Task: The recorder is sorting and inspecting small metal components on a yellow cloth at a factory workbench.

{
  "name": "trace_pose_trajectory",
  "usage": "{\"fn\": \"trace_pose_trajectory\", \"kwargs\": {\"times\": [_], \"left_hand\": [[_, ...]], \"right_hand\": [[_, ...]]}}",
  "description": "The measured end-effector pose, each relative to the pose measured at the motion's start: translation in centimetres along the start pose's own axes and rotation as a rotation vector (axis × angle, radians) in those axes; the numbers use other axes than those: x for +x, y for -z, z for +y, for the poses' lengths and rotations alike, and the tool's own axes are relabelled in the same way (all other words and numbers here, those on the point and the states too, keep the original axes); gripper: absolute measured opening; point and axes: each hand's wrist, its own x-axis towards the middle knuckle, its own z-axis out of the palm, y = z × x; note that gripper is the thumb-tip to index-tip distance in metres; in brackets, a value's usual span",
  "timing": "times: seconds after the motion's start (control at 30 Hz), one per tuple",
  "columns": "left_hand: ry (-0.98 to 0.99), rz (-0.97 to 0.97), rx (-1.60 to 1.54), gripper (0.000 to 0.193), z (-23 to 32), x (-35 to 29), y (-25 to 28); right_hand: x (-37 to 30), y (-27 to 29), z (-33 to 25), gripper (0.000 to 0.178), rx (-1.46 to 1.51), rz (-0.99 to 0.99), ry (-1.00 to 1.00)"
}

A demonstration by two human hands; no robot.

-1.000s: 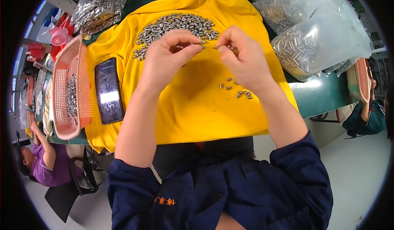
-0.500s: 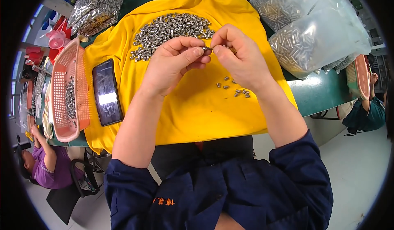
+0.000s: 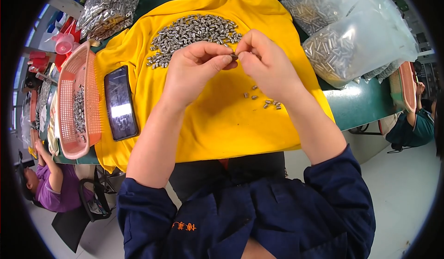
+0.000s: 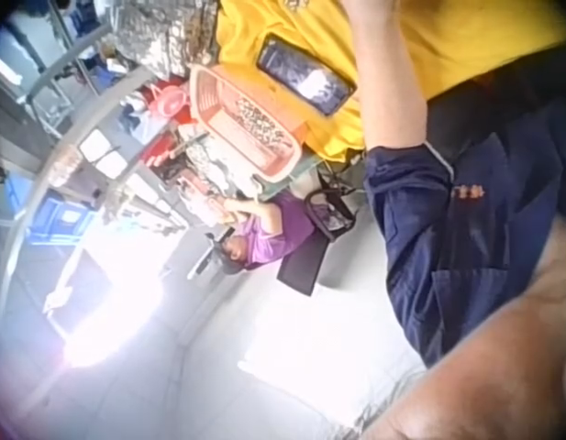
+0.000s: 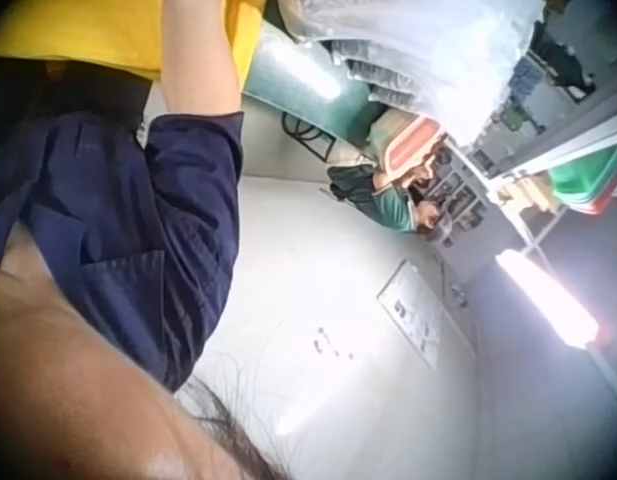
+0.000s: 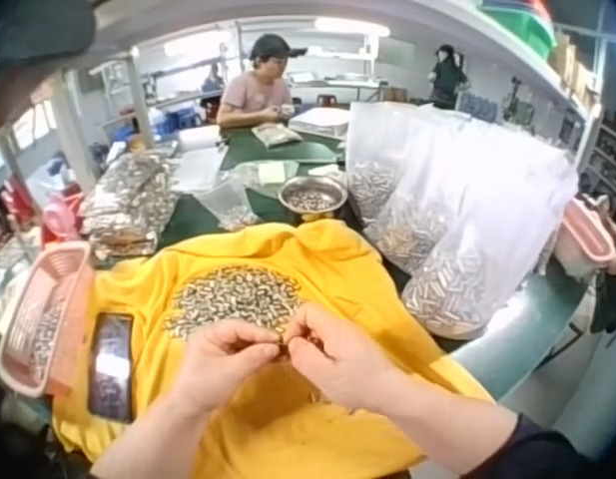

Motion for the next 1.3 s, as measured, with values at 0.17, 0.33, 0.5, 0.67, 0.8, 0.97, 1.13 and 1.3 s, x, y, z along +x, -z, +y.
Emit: {"fn": "trace_pose_trajectory", "kwargs": {"times": [0.17, 0.33, 0.5, 0.67, 0.8, 0.97, 1.13, 1.3], "left_hand": [[-0.089, 0.044, 0.106, 0.010, -0.1, 0.4, 0.3], [-0.040, -0.243, 0.750, 0.015, -0.5, -0.9, -1.8], [-0.541, -0.247, 0.870, 0.012, -0.3, 0.1, -2.2], [-0.435, -0.192, 1.267, 0.011, 0.7, 3.5, -0.3], [-0.168, -0.247, 1.584, 0.011, 0.6, 4.2, -0.1], [-0.184, -0.242, 1.421, 0.009, 1.0, 3.6, 0.1], [-0.141, -0.198, 1.214, 0.008, 2.4, 3.3, -2.1], [0.041, 0.000, 0.168, 0.011, 1.2, 0.5, -0.1]], "right_hand": [[0.3, 0.9, 0.2, 0.006, 0.648, -0.149, -0.376], [0.9, 1.5, 0.4, 0.007, 0.013, 0.230, 0.016], [1.2, 2.0, 0.6, 0.006, 0.066, 0.237, 0.009], [1.2, 2.7, 0.5, 0.007, 0.052, 0.246, 0.109], [1.1, 1.3, 0.3, 0.008, -0.136, 0.247, 0.175], [0.7, 0.6, -0.1, 0.008, -0.010, 0.219, 0.118], [0.3, 1.8, -0.5, 0.010, -0.062, 0.257, 0.117], [0.6, 1.1, -0.9, 0.009, 0.054, 0.206, 0.099]]}}
